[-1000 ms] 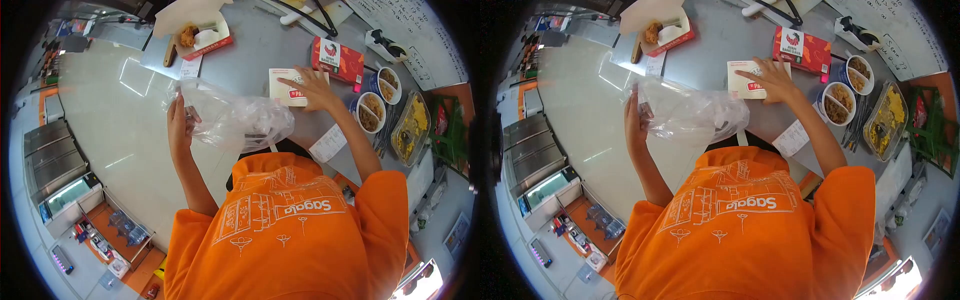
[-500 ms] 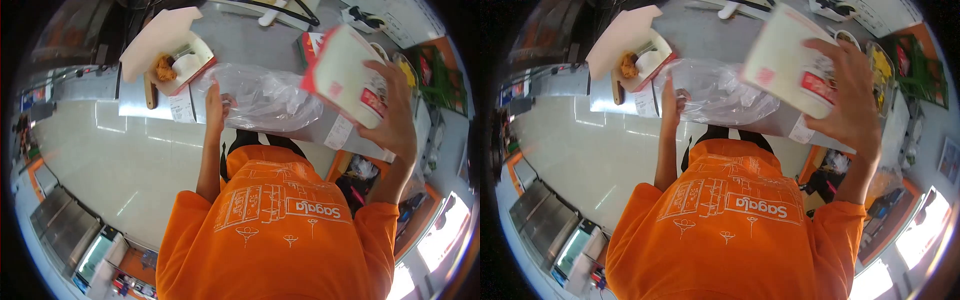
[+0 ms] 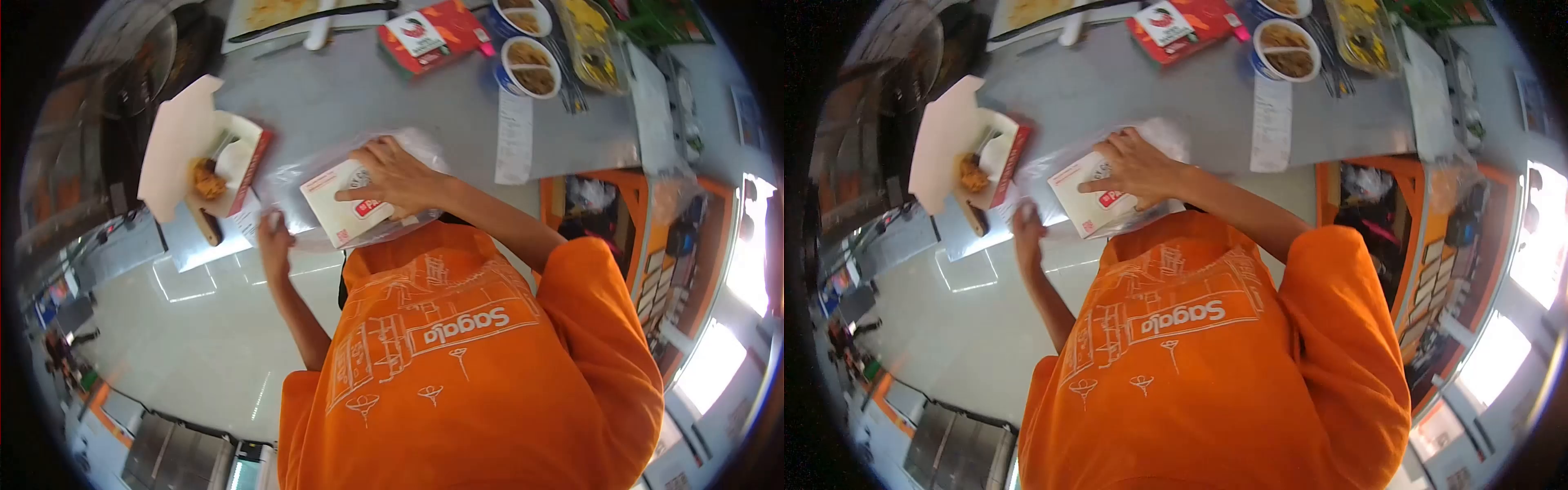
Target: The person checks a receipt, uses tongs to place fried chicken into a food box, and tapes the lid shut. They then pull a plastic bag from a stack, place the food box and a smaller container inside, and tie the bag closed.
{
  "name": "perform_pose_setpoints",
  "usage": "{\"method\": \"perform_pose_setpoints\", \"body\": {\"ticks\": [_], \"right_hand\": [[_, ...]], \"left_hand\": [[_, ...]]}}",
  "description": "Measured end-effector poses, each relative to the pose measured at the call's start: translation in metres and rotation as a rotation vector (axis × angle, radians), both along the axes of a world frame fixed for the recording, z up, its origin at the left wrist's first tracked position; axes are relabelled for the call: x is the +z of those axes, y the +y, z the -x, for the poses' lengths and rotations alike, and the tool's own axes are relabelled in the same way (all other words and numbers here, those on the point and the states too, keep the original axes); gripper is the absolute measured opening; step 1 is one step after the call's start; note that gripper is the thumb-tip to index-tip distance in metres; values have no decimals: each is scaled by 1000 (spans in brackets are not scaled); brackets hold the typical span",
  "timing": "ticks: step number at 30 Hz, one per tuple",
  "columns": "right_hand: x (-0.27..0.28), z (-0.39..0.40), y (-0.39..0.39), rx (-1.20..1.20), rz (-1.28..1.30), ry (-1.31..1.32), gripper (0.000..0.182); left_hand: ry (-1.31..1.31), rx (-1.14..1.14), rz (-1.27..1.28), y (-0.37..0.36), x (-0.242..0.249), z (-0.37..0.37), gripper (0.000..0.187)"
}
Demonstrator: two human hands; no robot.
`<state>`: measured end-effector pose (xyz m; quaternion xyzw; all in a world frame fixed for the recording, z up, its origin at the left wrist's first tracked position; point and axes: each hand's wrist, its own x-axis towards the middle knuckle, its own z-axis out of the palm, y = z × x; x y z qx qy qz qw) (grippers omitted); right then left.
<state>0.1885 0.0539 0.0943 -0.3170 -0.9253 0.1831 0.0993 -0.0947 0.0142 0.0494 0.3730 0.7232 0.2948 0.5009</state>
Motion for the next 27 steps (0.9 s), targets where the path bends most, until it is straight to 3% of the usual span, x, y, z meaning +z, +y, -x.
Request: {"method": "perform_pose_setpoints", "body": {"ticks": [1, 3, 4, 6, 9, 10, 13, 14, 15, 16, 18, 21, 23, 24, 25, 27], "right_hand": [[1, 0, -4, -59, -17, -40, 77], [0, -2, -7, -164, -59, -118, 76], [3, -4, -5, -233, -21, -149, 65], [-10, -9, 1, -361, -161, -162, 62], [-30, -17, 9, -425, -258, -101, 53], [-34, -20, 10, -405, -233, -104, 52], [-41, -26, 5, -414, -102, -2, 46], [-41, -28, 5, -428, -54, 52, 43], [-27, -30, 10, -351, 69, -211, 39], [-11, -31, 17, -261, 192, -474, 35], [27, -58, 37, -136, 373, -570, 32], [104, -108, 82, 77, 162, -426, 33], [90, -109, 142, 100, -82, -249, 45], [92, -127, 168, 103, 26, -212, 45], [101, -149, 193, 103, 135, -174, 46], [74, -173, 202, 8, 42, -169, 60]], "left_hand": [[267, -50, -71, 6, 17, -4, 48], [1212, -518, -732, 9, 40, -12, 52], [1153, -493, -545, 4, 57, -23, 53], [1038, -431, -178, -12, 98, -65, 55], [1042, -410, -202, -27, 100, -89, 52], [1112, -461, -553, -28, 87, -80, 45], [809, -94, -278, -12, 119, -93, 35], [732, -18, -333, -6, 131, -96, 33], [714, -4, -579, -3, 126, -91, 34], [768, -20, -564, 2, 127, -87, 35], [849, -25, -554, 5, 126, -72, 36], [828, 58, -533, -2, 125, -58, 35], [688, 195, -453, -8, 131, -64, 37], [530, 258, -420, -11, 134, -74, 40], [553, 158, -401, -14, 137, -86, 42], [593, -34, -364, -20, 137, -107, 45]]}}
